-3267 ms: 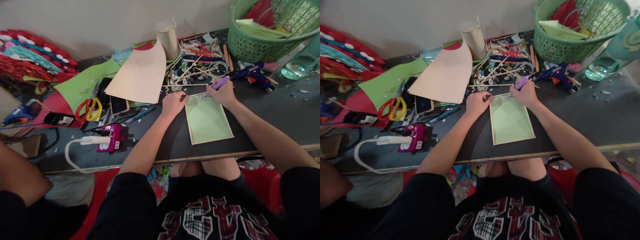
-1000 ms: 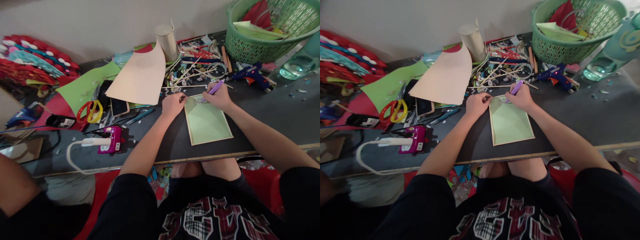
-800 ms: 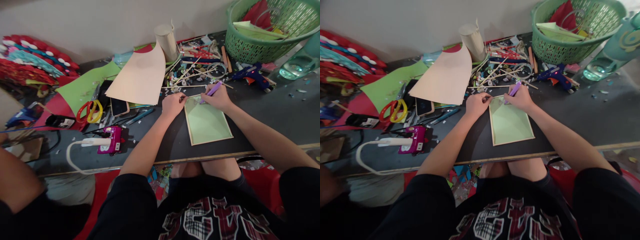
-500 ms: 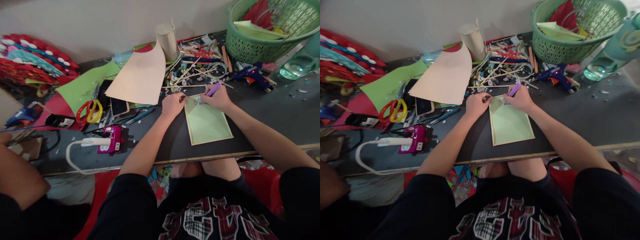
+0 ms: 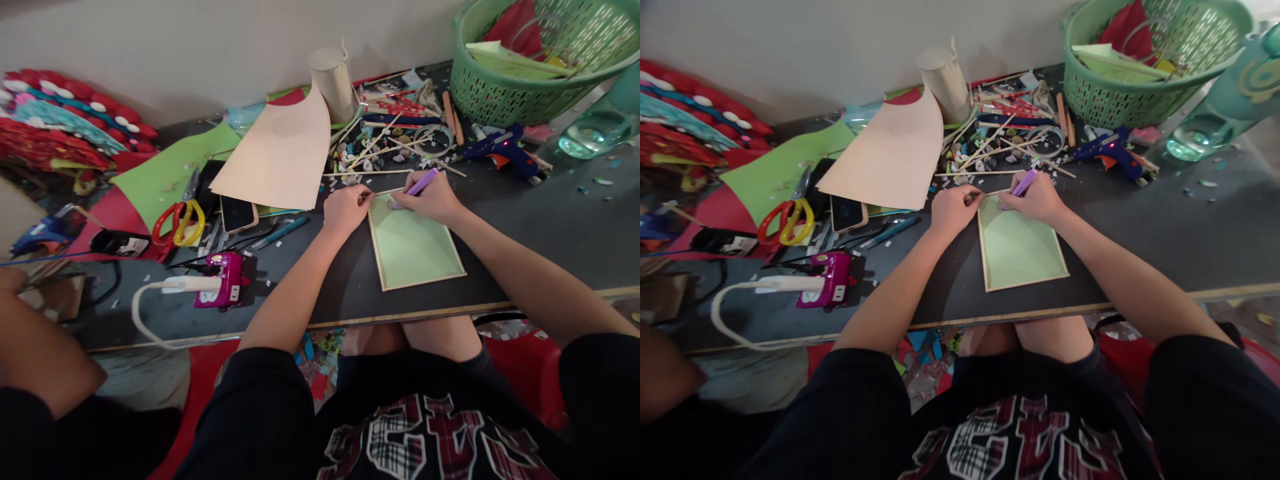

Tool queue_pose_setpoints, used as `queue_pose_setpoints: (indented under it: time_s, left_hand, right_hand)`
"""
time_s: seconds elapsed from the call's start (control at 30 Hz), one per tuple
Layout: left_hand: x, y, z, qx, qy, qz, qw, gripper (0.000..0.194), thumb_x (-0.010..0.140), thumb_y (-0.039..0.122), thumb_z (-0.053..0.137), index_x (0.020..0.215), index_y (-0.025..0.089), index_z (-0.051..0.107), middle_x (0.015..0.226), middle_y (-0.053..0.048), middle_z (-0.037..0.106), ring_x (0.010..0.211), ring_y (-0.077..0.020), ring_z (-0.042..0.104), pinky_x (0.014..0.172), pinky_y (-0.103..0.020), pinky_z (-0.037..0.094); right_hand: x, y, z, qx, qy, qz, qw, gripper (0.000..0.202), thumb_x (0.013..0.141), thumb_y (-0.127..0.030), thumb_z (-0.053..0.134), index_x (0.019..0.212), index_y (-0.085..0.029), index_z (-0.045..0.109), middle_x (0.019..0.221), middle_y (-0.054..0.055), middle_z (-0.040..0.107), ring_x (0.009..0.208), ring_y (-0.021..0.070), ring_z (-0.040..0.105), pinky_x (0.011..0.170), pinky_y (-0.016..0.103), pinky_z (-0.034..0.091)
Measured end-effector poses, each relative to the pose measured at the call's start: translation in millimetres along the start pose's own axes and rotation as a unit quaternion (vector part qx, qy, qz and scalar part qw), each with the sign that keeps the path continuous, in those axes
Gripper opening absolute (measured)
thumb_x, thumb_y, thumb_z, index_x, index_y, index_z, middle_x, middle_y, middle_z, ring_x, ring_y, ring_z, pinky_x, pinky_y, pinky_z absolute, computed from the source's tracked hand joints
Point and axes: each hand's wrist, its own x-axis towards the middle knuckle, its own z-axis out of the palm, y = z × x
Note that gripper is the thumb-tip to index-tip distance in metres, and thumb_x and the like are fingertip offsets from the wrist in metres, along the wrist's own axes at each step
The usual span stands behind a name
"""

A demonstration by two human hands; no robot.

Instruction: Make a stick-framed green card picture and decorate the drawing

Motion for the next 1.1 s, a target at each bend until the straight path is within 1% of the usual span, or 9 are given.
queue_pose_setpoints:
  time_s: [0.1,0.2,0.37,0.57,0.87,0.9,1.0,1.03,1.1]
  left_hand:
    - [0.1,-0.6,0.6,-0.001,0.002,0.001,1.000,0.021,0.101,0.036,0.065,0.108,0.026,0.082,0.089,-0.005,0.081,0.085,-0.0241,0.074,0.073,-0.032,0.050]
    - [0.0,-1.0,0.8,-0.003,0.005,0.003,1.000,0.020,0.101,0.035,0.065,0.106,0.025,0.081,0.089,-0.005,0.081,0.086,-0.0245,0.074,0.074,-0.033,0.051]
    - [-0.5,-0.2,0.3,-0.007,0.003,0.001,1.000,0.021,0.101,0.036,0.066,0.107,0.025,0.082,0.090,-0.005,0.081,0.087,-0.0246,0.075,0.076,-0.033,0.051]
    - [-0.9,1.0,-1.5,-0.005,0.000,-0.002,1.000,0.021,0.101,0.036,0.066,0.107,0.024,0.082,0.088,-0.005,0.080,0.086,-0.0242,0.074,0.075,-0.032,0.050]
    - [-0.2,0.3,-0.1,-0.001,0.002,0.000,1.000,0.021,0.101,0.035,0.066,0.107,0.024,0.082,0.088,-0.005,0.080,0.086,-0.0244,0.074,0.075,-0.033,0.051]
    - [-0.2,0.1,0.1,-0.002,0.006,0.001,1.000,0.020,0.101,0.035,0.066,0.107,0.024,0.082,0.087,-0.004,0.081,0.085,-0.0241,0.074,0.075,-0.032,0.050]
    - [-0.4,-0.1,0.4,-0.005,0.012,0.003,1.000,0.020,0.100,0.035,0.066,0.106,0.025,0.082,0.088,-0.004,0.081,0.086,-0.0237,0.075,0.074,-0.031,0.050]
    - [-0.4,-0.1,0.4,-0.005,0.011,0.002,1.000,0.020,0.100,0.034,0.066,0.107,0.025,0.082,0.088,-0.004,0.081,0.086,-0.0237,0.075,0.073,-0.031,0.050]
    - [-0.4,0.1,0.2,-0.006,0.007,0.001,1.000,0.020,0.101,0.034,0.066,0.107,0.024,0.082,0.088,-0.004,0.081,0.086,-0.0237,0.075,0.073,-0.031,0.050]
  right_hand:
    - [-0.1,-2.0,0.3,0.019,-0.005,-0.002,1.000,0.038,0.072,-0.047,0.080,0.059,-0.023,0.053,0.054,0.000,0.057,0.052,0.0123,0.047,0.051,0.029,0.032]
    - [0.1,-3.4,0.2,0.024,-0.020,-0.001,1.000,0.046,0.068,-0.057,0.083,0.059,-0.023,0.054,0.054,0.001,0.059,0.052,0.0124,0.048,0.051,0.029,0.032]
    - [0.0,-4.1,0.1,0.025,-0.046,0.006,0.999,0.057,0.065,-0.073,0.084,0.061,-0.022,0.059,0.061,0.004,0.068,0.054,0.0137,0.054,0.051,0.029,0.035]
    - [-1.0,-7.1,-0.4,0.046,-0.071,0.017,0.996,0.061,0.060,-0.077,0.087,0.062,-0.021,0.063,0.063,0.005,0.072,0.056,0.0159,0.061,0.051,0.029,0.038]
    - [-1.2,-6.7,-1.1,0.068,-0.090,0.004,0.994,0.054,0.064,-0.070,0.088,0.063,-0.021,0.064,0.063,0.005,0.071,0.057,0.0164,0.061,0.052,0.029,0.041]
    - [-0.2,-5.8,-2.7,0.076,-0.077,0.002,0.994,0.053,0.065,-0.069,0.087,0.063,-0.021,0.063,0.062,0.004,0.070,0.056,0.0162,0.061,0.052,0.029,0.042]
    - [3.7,-0.7,-10.1,0.092,-0.002,0.000,0.996,0.048,0.072,-0.060,0.085,0.061,-0.022,0.057,0.058,0.003,0.065,0.054,0.0161,0.059,0.051,0.030,0.043]
    - [4.9,1.8,-12.9,0.086,0.017,0.004,0.996,0.045,0.075,-0.054,0.084,0.061,-0.022,0.056,0.057,0.002,0.063,0.054,0.0162,0.059,0.051,0.030,0.043]
    - [6.7,6.9,-17.2,0.051,0.022,0.015,0.998,0.038,0.077,-0.040,0.083,0.060,-0.022,0.054,0.055,0.002,0.060,0.053,0.0158,0.056,0.051,0.031,0.043]
